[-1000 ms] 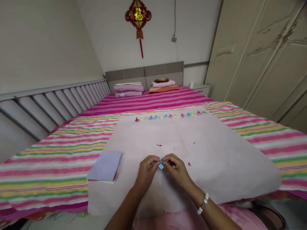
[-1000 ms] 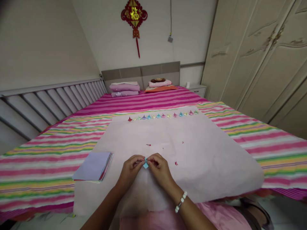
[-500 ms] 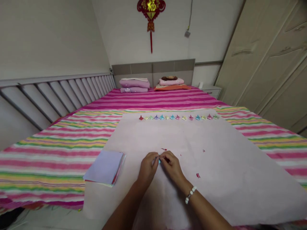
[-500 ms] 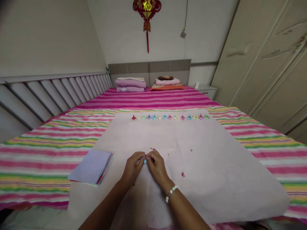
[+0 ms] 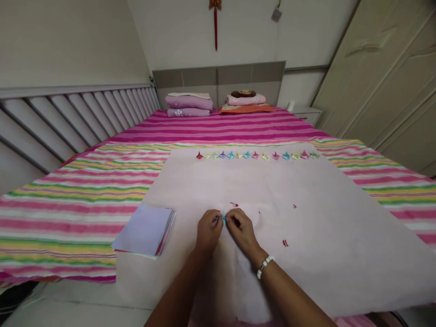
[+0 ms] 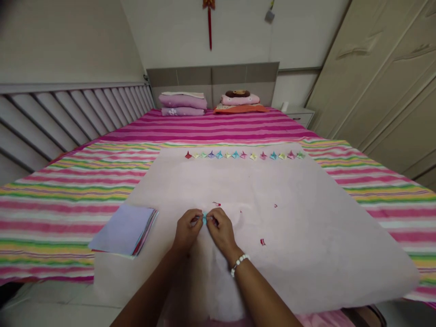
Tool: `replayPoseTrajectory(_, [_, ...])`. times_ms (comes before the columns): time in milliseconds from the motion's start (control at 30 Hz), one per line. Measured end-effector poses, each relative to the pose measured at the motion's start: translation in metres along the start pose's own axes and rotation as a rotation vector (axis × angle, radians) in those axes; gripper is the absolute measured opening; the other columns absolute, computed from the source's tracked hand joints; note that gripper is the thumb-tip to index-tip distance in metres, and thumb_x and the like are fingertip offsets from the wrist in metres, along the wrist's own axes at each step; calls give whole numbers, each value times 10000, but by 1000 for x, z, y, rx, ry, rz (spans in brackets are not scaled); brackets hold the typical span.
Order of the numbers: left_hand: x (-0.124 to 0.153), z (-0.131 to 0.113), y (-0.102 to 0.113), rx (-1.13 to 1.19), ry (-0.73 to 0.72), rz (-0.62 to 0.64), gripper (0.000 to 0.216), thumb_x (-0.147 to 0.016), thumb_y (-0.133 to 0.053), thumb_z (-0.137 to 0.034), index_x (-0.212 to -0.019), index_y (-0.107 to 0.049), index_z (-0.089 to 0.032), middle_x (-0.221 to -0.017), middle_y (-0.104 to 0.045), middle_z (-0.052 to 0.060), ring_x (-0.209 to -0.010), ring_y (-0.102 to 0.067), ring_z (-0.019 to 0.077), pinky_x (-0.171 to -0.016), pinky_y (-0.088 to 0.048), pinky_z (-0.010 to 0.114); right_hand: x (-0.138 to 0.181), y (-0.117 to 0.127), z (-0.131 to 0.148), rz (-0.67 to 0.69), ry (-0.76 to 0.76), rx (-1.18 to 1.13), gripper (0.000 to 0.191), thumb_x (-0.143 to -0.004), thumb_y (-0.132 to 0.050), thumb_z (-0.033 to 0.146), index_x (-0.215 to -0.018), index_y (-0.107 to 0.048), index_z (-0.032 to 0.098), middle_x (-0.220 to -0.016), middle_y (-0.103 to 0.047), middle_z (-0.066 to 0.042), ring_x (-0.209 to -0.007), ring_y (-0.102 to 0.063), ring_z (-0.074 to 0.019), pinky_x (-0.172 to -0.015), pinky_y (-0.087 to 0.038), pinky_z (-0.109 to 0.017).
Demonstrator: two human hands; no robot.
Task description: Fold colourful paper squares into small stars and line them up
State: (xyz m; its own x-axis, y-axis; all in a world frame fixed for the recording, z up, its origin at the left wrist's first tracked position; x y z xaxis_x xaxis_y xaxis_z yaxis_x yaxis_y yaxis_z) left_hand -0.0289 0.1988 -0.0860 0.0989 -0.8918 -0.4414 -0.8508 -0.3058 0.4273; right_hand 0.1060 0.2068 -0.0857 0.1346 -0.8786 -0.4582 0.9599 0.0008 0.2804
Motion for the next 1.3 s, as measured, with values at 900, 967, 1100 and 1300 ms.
replayPoseTrajectory(900, [-2, 4, 2, 36, 94, -10, 105, -748, -571, -200, -809, -650, -166, -809, -682, 41, -719, -650, 152, -645, -549, 270, 0, -2, 1, 33, -24, 130, 113, -830, -517, 133, -771, -567, 215, -758, -524, -3, -658, -485, -149, -588, -380, -264])
replayPoseTrajectory(967, [-3, 3, 4, 22, 100, 1, 123, -754, -576, -211, -839, -651, -163, -816, -684, 46, -710, -649, 153, -614, -541, 259, 0, -2, 1, 29, -32, 133, 108, -831, -521, 139, -769, -566, 216, -741, -518, 3, -637, -475, -146, -571, -370, -262])
replayPoseTrajectory(1100, [-6, -1, 4, -1, 65, 68, 106, -747, -594, -212, -816, -668, -183, -811, -686, 33, -727, -640, 155, -618, -522, 250, 0, -1, 2, 29, -31, 133, 103, -841, -521, 155, -813, -595, 221, -754, -544, -4, -652, -492, -151, -588, -380, -266])
replayPoseTrajectory(1300, [-5, -3, 4, -47, 33, 108, 102, -768, -560, -180, -798, -656, -188, -796, -669, 24, -740, -620, 162, -655, -497, 265, -1, -2, 0, 27, -33, 137, 118, -814, -535, 123, -765, -584, 219, -738, -526, 6, -654, -493, -147, -586, -370, -255])
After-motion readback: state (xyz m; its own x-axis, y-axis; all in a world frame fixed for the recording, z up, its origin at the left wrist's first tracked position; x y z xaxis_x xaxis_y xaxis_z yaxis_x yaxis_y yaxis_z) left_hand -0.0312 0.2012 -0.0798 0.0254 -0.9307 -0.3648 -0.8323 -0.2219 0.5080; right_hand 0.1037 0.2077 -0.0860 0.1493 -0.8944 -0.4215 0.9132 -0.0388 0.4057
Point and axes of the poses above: each hand's wrist, its own x-axis away from the middle knuckle, its own y-axis out of the back of the hand, z = x × y, the point moved 2 cm from there along -x, towards the middle knuckle
